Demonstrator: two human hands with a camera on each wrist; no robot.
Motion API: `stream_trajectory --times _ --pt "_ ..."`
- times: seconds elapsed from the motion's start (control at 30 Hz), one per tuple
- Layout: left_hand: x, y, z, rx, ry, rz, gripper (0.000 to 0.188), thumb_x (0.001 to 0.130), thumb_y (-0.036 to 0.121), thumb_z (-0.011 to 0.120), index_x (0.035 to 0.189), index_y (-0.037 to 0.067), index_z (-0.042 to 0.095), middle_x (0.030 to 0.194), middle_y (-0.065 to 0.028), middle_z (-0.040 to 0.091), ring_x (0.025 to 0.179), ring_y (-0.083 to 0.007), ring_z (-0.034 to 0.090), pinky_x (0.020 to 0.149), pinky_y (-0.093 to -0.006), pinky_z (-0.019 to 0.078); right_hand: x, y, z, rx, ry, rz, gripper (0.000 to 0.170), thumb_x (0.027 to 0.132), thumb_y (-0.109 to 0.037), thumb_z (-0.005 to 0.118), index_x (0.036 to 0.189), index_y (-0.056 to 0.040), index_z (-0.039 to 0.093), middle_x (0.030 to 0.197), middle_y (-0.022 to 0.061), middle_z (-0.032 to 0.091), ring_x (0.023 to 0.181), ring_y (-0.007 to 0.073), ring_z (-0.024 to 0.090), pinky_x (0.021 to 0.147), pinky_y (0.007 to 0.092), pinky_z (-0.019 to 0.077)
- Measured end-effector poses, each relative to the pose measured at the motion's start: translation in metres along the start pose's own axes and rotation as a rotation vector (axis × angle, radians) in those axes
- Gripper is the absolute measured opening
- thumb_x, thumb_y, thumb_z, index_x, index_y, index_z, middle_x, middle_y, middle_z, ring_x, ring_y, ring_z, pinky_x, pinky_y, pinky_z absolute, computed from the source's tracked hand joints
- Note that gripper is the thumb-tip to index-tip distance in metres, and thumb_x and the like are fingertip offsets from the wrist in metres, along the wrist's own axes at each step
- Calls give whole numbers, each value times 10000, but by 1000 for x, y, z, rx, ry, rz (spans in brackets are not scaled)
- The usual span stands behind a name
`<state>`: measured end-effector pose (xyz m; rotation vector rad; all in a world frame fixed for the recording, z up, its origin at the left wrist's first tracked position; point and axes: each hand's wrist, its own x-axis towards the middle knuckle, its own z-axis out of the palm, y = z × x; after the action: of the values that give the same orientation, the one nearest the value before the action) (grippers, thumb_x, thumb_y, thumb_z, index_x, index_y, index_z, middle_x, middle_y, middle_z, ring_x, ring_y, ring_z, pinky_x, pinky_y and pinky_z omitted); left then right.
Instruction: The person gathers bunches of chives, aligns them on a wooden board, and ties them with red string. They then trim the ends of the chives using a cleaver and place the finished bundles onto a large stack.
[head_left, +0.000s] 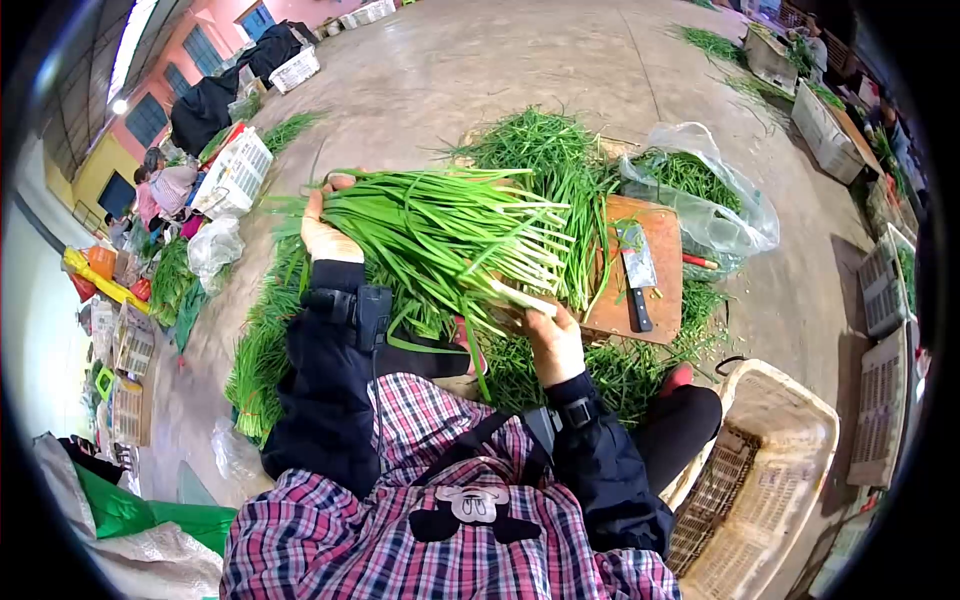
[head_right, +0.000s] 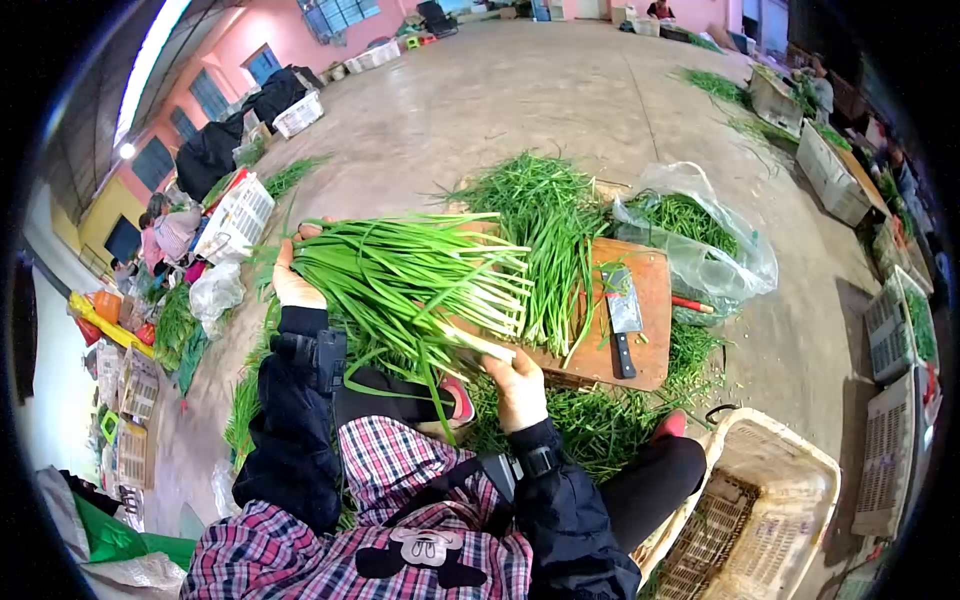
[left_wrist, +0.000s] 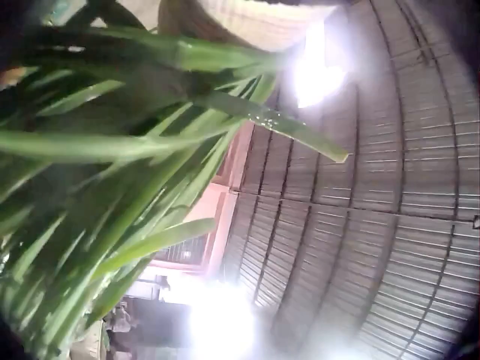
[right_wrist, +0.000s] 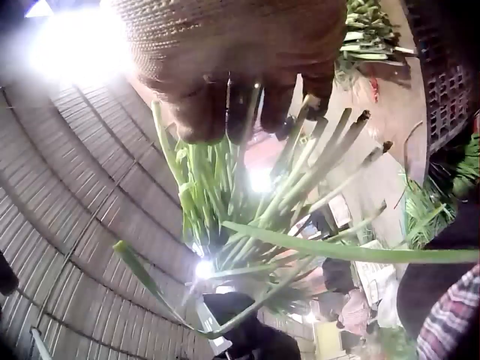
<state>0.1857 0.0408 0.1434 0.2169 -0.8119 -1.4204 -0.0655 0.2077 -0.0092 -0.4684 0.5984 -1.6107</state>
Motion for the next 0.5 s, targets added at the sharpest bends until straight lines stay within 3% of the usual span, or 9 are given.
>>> stream_trajectory --times 0.13,0.17,0.27,0.3,0.4,0.43,0.5 --pt "-2 -9 3 -30 67 -39 351 892 308 449 861 -15 580 1043 -176 590 1091 -319 506 983 -511 375 -27 -6 -14 159 -1 18 247 799 -97 671 1014 15 626 1037 95 645 919 181 602 852 304 469" --pt "-3 -14 4 -15 67 -15 322 881 299 482 835 -2 586 1040 -170 595 1069 -305 517 977 -494 385 -30 -4 -19 177 16 -40 260 797 -140 681 1012 -4 629 1053 107 642 946 201 598 873 348 469" --pt "-8 -29 8 -91 33 -72 287 867 283 517 822 8 585 1025 -166 604 1063 -305 522 974 -491 388 -33 -4 -26 236 63 -134 224 802 -174 674 958 -20 632 1057 116 637 948 208 589 868 370 467" --pt "-7 -33 3 -106 80 -68 271 857 276 542 812 12 584 996 -157 612 1060 -304 526 971 -493 391 -33 -11 -28 188 81 -143 231 798 -242 683 886 -38 621 1053 106 623 944 236 578 904 425 448" --pt "-6 -36 -9 -124 120 -58 266 864 273 542 811 17 587 968 -132 622 1060 -294 530 964 -506 395 -34 -39 -36 250 253 -196 196 804 -238 671 835 -66 583 864 66 579 779 197 543 767 380 477" --pt "-8 -37 -4 -168 149 -41 263 867 276 554 805 23 591 964 -109 626 1038 -288 544 934 -527 417 -37 -50 -28 203 355 -211 164 841 -198 623 844 -42 572 826 76 595 716 175 566 655 332 505" --pt "-10 -35 1 -152 164 -45 269 869 283 560 795 27 594 959 -102 627 1020 -287 554 908 -536 434 -44 -69 -10 26 275 -142 239 881 -222 577 989 -10 585 756 73 595 627 156 556 594 302 496"
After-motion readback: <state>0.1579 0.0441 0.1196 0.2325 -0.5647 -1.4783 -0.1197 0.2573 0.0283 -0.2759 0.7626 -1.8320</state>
